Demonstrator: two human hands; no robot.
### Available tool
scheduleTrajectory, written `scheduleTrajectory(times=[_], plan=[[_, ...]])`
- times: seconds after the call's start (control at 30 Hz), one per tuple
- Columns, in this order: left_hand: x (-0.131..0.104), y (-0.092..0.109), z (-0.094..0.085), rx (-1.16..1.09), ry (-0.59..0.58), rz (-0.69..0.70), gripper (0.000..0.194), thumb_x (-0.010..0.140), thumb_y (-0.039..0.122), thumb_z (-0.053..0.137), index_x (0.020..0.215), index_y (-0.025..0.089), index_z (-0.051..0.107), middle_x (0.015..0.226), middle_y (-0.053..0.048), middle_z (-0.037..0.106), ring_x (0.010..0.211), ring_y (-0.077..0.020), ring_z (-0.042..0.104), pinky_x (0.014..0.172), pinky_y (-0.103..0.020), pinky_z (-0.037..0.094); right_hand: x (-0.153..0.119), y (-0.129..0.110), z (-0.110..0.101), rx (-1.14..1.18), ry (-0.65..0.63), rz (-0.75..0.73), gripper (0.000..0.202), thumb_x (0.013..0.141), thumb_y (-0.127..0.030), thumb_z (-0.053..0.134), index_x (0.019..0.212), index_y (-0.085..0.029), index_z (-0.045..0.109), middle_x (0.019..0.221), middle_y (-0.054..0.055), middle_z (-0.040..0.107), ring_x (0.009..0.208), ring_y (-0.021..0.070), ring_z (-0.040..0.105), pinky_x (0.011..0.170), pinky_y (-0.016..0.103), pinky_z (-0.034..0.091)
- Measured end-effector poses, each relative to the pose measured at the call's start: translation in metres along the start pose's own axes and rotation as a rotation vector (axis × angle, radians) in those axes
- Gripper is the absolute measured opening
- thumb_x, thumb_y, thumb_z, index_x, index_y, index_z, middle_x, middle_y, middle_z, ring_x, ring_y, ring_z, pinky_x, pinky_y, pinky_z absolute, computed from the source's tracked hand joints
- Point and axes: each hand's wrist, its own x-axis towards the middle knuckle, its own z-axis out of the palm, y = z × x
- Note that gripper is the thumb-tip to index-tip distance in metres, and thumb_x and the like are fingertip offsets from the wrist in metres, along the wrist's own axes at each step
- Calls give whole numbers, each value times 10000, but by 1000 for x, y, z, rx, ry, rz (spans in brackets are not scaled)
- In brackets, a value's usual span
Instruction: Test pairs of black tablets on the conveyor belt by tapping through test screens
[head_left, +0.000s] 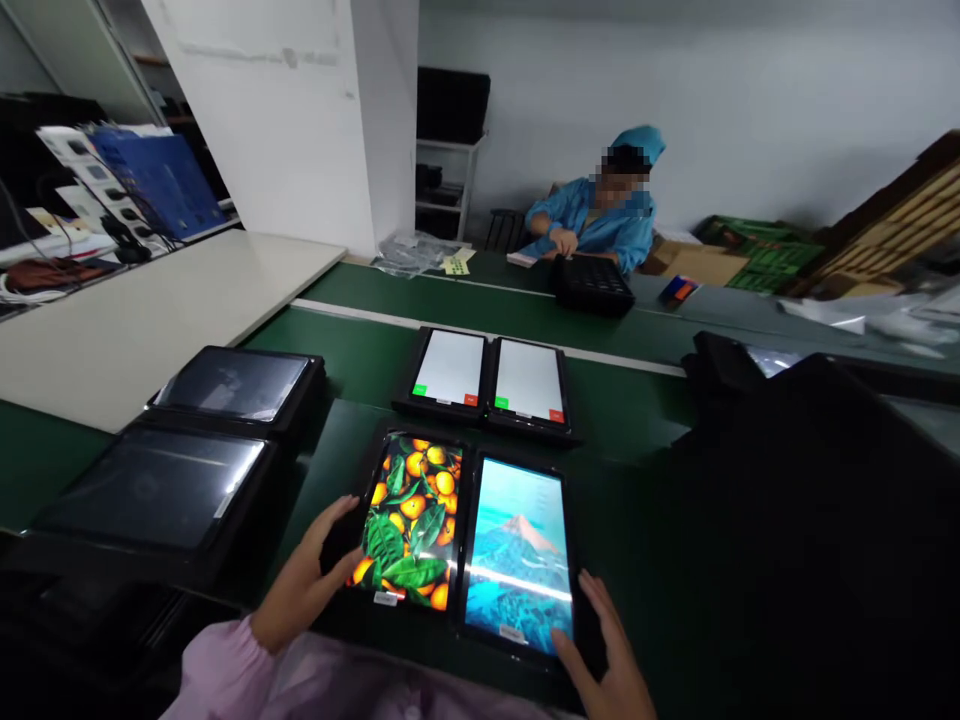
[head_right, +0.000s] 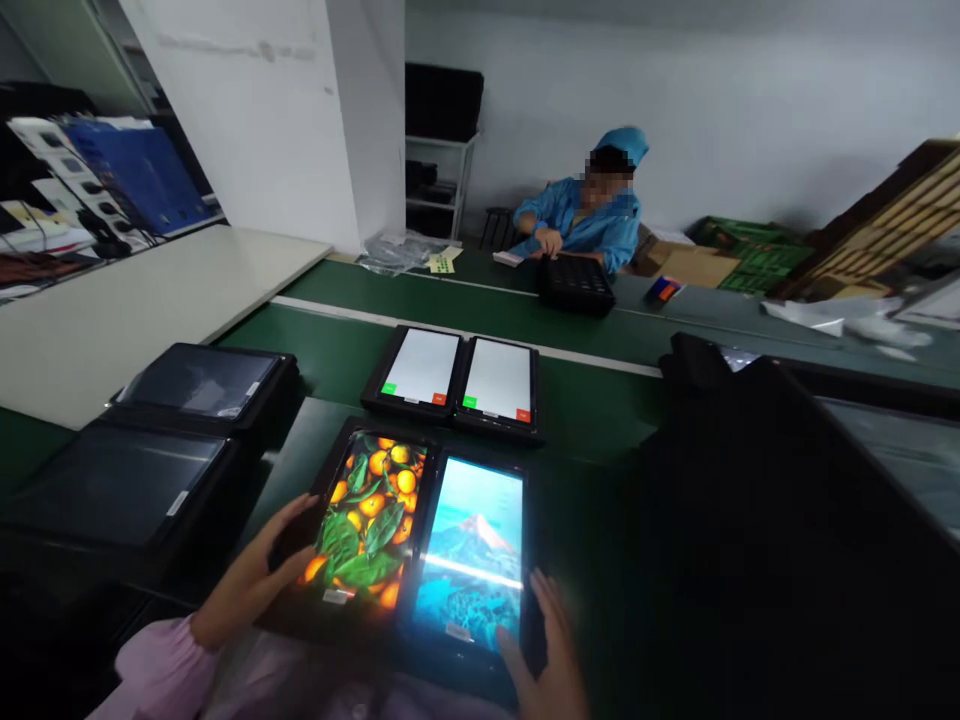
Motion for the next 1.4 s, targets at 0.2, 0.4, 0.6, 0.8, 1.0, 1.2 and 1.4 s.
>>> scheduleTrajectory(times=[0.2, 0.4, 0.6, 0.8, 1.0, 1.2, 1.4], plan=[[-36, 5, 6, -35, -184, -16, 681, 957, 384, 526, 1549, 303, 200, 1622, -62, 226, 1504, -302, 110, 1200, -560, 200, -27, -3, -4, -80, -63, 68, 858, 769, -665, 642, 1485, -272, 380, 1600, 79, 230, 1456, 409, 173, 1126, 658, 231], [-32, 14, 12, -17, -106, -80, 683, 933, 412, 567, 1530, 296, 257, 1606, -78, 265, 1493, -311, 175, 1190, -545, 251, -29, -14, 1, -40, -5, 145, 927, 725, -691, 675, 1493, -273, 368, 1589, 93, 249, 1433, 437, 208, 1114, 669, 229], [-10, 16, 16, 57, -23, -62, 717, 900, 445, 604, 1518, 283, 281, 1542, -99, 375, 1411, -316, 367, 1157, -528, 333, -6, -34, 3, -57, 60, 181, 984, 718, -704, 664, 1515, -246, 314, 1565, 104, 305, 1387, 405, 324, 1118, 592, 282], [26, 13, 36, 107, 172, -19, 655, 869, 497, 622, 1440, 247, 419, 1433, -109, 504, 1327, -337, 439, 1090, -544, 388, 33, -35, 18, -129, 237, 3, 854, 787, -710, 584, 1413, -142, 459, 1489, 153, 414, 1364, 355, 367, 1132, 509, 281], [34, 8, 45, 59, 285, -25, 627, 826, 523, 667, 1371, 264, 494, 1361, -85, 570, 1272, -318, 490, 1064, -508, 415, 38, -35, 24, -148, 280, -15, 818, 796, -715, 577, 1380, -149, 491, 1478, 149, 436, 1341, 361, 392, 1095, 499, 318], [35, 5, 46, 56, 308, -18, 636, 812, 546, 672, 1356, 260, 508, 1342, -83, 583, 1258, -310, 503, 1072, -498, 408, 36, -36, 24, -130, 276, -15, 810, 793, -713, 585, 1376, -161, 487, 1480, 156, 430, 1335, 363, 402, 1074, 484, 337], [35, 6, 44, 29, 296, -23, 584, 852, 542, 620, 1335, 229, 518, 1339, -105, 579, 1277, -313, 495, 1093, -510, 390, 37, -30, 23, -87, 249, -49, 795, 813, -687, 591, 1386, -148, 474, 1493, 164, 407, 1351, 361, 384, 1104, 491, 311]])
